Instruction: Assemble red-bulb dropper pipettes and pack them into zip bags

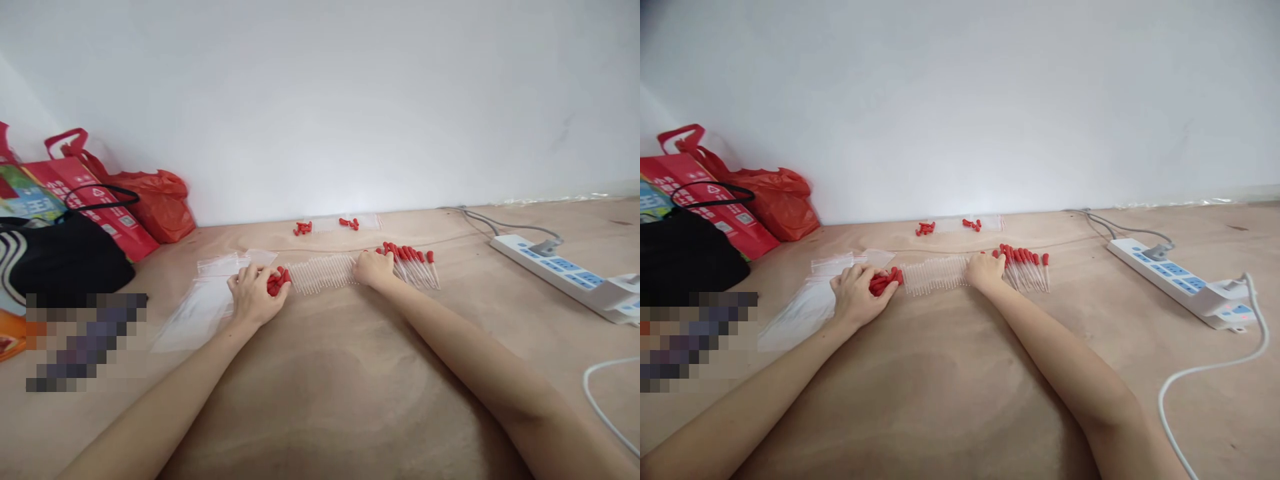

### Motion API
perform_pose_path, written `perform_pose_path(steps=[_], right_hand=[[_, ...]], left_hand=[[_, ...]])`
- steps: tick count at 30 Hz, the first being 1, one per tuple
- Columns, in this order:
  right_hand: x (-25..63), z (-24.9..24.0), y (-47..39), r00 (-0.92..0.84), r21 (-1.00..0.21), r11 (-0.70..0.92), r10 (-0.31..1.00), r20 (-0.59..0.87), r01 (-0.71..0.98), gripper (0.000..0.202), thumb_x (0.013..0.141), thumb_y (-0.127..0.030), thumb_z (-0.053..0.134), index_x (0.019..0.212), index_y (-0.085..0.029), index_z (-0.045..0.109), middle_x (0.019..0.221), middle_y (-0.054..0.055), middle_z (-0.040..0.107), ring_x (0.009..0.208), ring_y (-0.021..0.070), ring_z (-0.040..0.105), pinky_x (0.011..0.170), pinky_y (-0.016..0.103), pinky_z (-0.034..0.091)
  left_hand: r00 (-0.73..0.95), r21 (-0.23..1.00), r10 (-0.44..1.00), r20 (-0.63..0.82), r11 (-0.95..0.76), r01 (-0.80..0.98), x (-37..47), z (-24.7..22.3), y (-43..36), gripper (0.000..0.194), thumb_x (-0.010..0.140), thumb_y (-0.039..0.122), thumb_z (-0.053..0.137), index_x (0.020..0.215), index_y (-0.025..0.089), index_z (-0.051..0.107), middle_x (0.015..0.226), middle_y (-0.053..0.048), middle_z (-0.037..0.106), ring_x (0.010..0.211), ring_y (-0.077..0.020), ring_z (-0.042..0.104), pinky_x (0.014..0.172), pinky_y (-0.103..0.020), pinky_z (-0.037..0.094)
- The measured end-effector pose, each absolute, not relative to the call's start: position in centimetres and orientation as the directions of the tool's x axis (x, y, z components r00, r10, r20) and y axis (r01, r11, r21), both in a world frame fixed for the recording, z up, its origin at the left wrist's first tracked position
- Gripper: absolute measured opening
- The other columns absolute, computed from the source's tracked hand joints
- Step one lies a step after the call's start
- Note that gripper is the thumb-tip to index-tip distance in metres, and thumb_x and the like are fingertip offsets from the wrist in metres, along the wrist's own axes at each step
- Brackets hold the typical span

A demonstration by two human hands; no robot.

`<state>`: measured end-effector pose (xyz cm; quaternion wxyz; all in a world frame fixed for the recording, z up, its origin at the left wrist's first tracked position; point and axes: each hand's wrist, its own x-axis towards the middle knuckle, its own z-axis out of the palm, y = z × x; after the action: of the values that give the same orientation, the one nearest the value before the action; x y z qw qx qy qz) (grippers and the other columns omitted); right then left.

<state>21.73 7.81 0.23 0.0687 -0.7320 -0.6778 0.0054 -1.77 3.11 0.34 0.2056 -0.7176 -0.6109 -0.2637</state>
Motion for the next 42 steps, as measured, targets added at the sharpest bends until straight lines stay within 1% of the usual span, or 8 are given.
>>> perform_pose_path(steps=[8,11,17,24,29,36,39,42], right_hand=[[21.5,0.4,6.9,0.028,-0.082,-0.017,0.989,0.144,0.996,0.027,0.077,-0.015,0.038,0.087,-0.007,0.062,0.087,0.018,0.063,0.081,0.0248,0.057,0.076,0.039,0.024],[21.9,0.1,5.7,-0.022,-0.054,0.040,0.955,0.295,0.998,0.030,0.082,-0.018,0.032,0.091,-0.005,0.058,0.089,0.020,0.062,0.084,0.0262,0.054,0.075,0.039,0.022],[23.6,-1.7,2.2,-0.235,0.020,0.271,0.790,0.567,0.962,0.023,0.083,-0.025,0.033,0.077,-0.013,0.053,0.080,0.011,0.061,0.075,0.0211,0.051,0.068,0.034,0.020],[25.7,-2.9,-0.3,-0.299,-0.022,0.405,0.709,0.639,0.914,0.022,0.086,-0.026,0.033,0.072,-0.015,0.047,0.069,0.004,0.058,0.062,0.0158,0.048,0.067,0.031,0.021],[25.6,-3.1,0.1,-0.380,-0.127,0.553,0.704,0.600,0.824,0.018,0.087,-0.022,0.034,0.076,-0.015,0.046,0.073,0.003,0.059,0.062,0.0142,0.050,0.069,0.029,0.024],[25.1,-2.8,-0.1,-0.442,-0.122,0.615,0.676,0.589,0.779,0.021,0.087,-0.019,0.036,0.098,-0.016,0.054,0.078,0.004,0.059,0.073,0.0163,0.050,0.069,0.030,0.024],[24.8,-2.6,-0.2,-0.469,-0.116,0.635,0.670,0.575,0.764,0.022,0.086,-0.019,0.037,0.097,-0.017,0.056,0.077,0.004,0.059,0.071,0.0154,0.049,0.070,0.030,0.024],[24.6,-2.4,-0.4,-0.511,-0.129,0.678,0.652,0.560,0.724,0.022,0.086,-0.019,0.038,0.094,-0.017,0.058,0.077,0.004,0.058,0.070,0.0143,0.049,0.071,0.031,0.024]], left_hand=[[0.255,-0.162,0.718,0.647,-0.197,0.967,-1.2,-0.1,3.6,0.019,0.073,0.036,0.054,0.075,0.019,0.060,0.094,-0.009,0.055,0.091,-0.0264,0.046,0.081,-0.044,0.025],[0.251,-0.161,0.728,0.638,-0.193,0.968,-1.2,-0.1,3.9,0.019,0.073,0.036,0.054,0.072,0.018,0.061,0.092,-0.009,0.056,0.089,-0.0265,0.046,0.081,-0.045,0.025],[0.251,-0.142,0.688,0.681,-0.212,0.967,-1.0,-0.3,4.1,0.018,0.073,0.030,0.054,0.064,0.017,0.061,0.087,-0.009,0.059,0.086,-0.0261,0.048,0.081,-0.045,0.024],[0.269,-0.049,0.565,0.780,-0.373,0.927,-0.3,0.1,2.5,0.013,0.073,0.027,0.055,0.066,0.018,0.062,0.082,-0.006,0.061,0.082,-0.0234,0.050,0.080,-0.043,0.026],[0.497,0.073,0.615,0.612,-0.670,0.739,1.2,0.2,0.0,0.009,0.074,0.024,0.054,0.072,0.020,0.062,0.084,-0.003,0.060,0.083,-0.0192,0.051,0.080,-0.038,0.030],[0.518,0.186,0.718,0.464,-0.651,0.736,2.1,0.0,-0.2,0.016,0.070,0.024,0.055,0.084,0.018,0.060,0.090,-0.005,0.058,0.085,-0.0222,0.052,0.078,-0.042,0.031],[0.557,0.254,0.715,0.423,-0.683,0.685,2.5,-0.5,0.1,0.027,0.072,0.033,0.057,0.093,0.016,0.061,0.093,-0.007,0.056,0.084,-0.0206,0.053,0.076,-0.037,0.038],[0.564,0.302,0.699,0.440,-0.707,0.640,2.9,-1.0,0.4,0.021,0.079,0.031,0.051,0.088,0.017,0.063,0.089,-0.006,0.056,0.081,-0.0167,0.054,0.072,-0.030,0.042]])
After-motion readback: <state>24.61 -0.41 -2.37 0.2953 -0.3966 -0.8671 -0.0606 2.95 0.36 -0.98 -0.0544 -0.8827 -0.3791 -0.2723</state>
